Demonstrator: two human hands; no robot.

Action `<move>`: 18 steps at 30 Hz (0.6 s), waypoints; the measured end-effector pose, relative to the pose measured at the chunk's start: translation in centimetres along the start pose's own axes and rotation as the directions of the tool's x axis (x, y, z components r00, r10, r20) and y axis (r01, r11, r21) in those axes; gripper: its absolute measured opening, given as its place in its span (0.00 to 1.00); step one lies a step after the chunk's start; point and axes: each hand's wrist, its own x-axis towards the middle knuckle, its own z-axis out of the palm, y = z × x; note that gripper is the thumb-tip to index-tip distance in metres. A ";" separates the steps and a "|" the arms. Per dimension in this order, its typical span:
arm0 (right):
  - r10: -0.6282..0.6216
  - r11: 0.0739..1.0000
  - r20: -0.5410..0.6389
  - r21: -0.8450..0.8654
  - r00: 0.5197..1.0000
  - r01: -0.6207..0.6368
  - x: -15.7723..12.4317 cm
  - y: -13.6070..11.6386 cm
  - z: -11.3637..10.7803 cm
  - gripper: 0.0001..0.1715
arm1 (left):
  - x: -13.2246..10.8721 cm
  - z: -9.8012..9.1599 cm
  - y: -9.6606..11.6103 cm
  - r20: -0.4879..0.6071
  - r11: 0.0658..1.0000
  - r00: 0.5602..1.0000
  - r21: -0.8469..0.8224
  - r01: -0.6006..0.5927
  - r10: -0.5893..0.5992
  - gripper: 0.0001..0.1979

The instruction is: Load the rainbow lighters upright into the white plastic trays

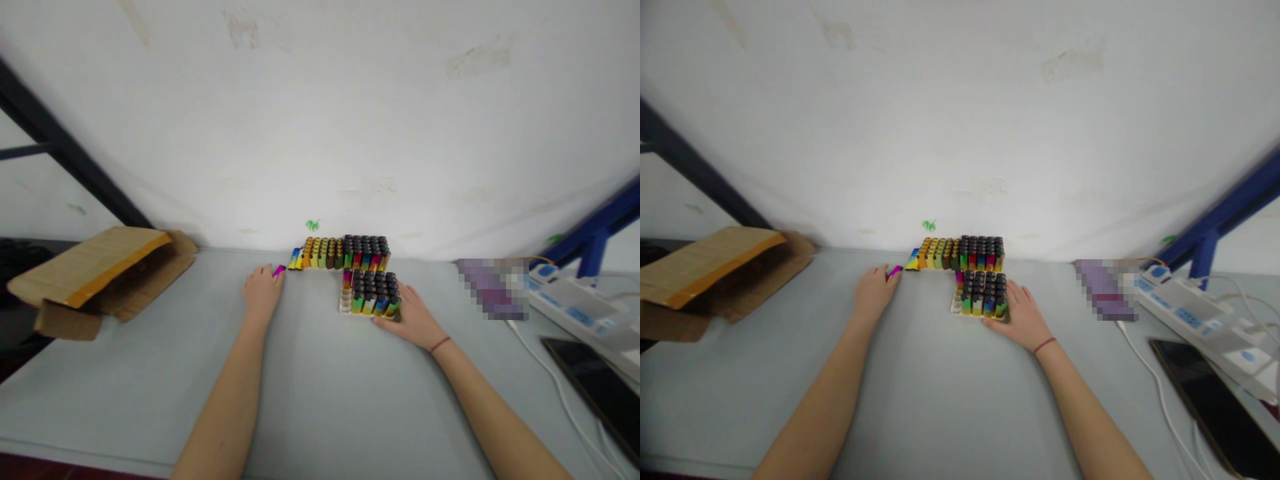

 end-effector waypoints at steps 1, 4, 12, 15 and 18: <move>0.008 1.000 0.010 0.003 1.000 -0.008 0.0 0.0 0.0 0.49 | 0.0 0.2 0.0 0.016 1.000 1.000 0.006 -0.018 0.018 0.23; 0.016 1.000 0.025 0.002 1.000 -0.016 0.0 0.0 0.0 0.50 | 0.1 0.4 0.2 0.043 0.997 0.997 -0.047 -0.060 0.062 0.19; 0.007 1.000 0.034 -0.008 0.999 -0.006 0.1 0.0 0.0 0.48 | -0.1 1.0 2.8 -0.122 0.763 0.992 -0.641 -0.079 0.000 0.15; 0.006 1.000 0.041 -0.005 0.999 -0.006 0.1 0.0 -0.1 0.49 | -0.9 1.4 4.2 -0.104 0.601 0.994 -0.792 -0.109 0.043 0.15; 0.008 1.000 0.032 0.002 0.999 -0.009 0.1 0.0 0.0 0.50 | -1.7 1.5 5.5 -0.028 0.475 0.993 -0.877 -0.078 0.111 0.11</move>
